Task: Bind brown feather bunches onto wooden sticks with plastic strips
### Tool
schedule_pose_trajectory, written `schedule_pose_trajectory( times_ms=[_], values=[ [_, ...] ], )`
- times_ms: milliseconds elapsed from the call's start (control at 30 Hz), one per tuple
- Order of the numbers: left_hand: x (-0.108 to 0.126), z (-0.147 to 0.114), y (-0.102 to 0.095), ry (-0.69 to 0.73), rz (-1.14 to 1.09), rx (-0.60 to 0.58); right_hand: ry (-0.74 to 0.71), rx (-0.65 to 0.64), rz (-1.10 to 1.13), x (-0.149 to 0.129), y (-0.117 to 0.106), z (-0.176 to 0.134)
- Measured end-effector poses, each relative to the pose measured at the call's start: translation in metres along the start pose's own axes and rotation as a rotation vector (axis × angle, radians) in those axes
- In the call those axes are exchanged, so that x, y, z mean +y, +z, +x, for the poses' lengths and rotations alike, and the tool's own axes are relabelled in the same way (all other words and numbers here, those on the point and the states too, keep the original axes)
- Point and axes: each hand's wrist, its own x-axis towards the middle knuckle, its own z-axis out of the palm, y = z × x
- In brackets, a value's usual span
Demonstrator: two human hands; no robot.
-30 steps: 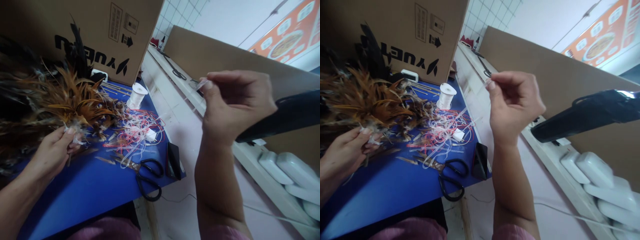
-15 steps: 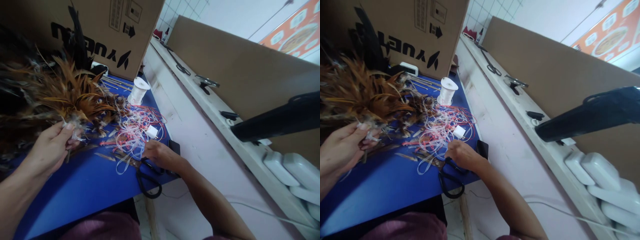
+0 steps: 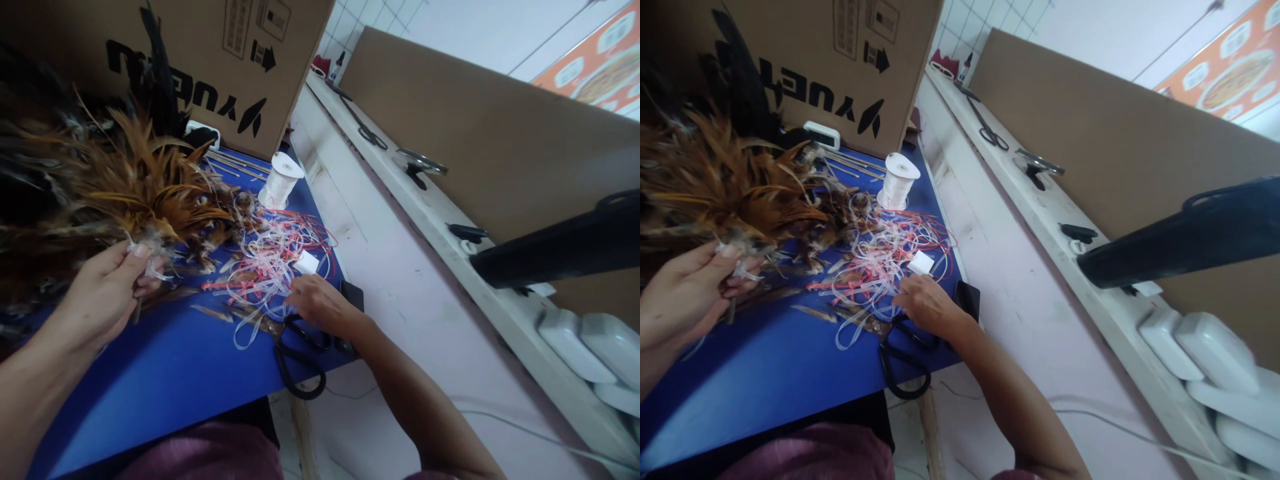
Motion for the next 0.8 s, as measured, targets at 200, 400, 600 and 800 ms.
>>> schedule_pose_trajectory(
  times_ms=[200,400,600,800],
  values=[
    [0.0,0.0,0.001,-0.007,0.006,0.018,0.189,0.287,0.338,0.003,0.002,0.01],
    [0.0,0.0,-0.001,-0.008,-0.013,0.012,-0.006,0.174,0.332,0.004,0.001,-0.002],
    [-0.004,0.003,-0.004,-0.002,-0.015,-0.005,-0.122,-0.067,0.102,0.0,0.009,0.004],
    [-0.001,0.002,-0.004,-0.014,-0.036,0.01,-0.161,-0.033,0.114,0.001,0.02,0.011]
  ],
)
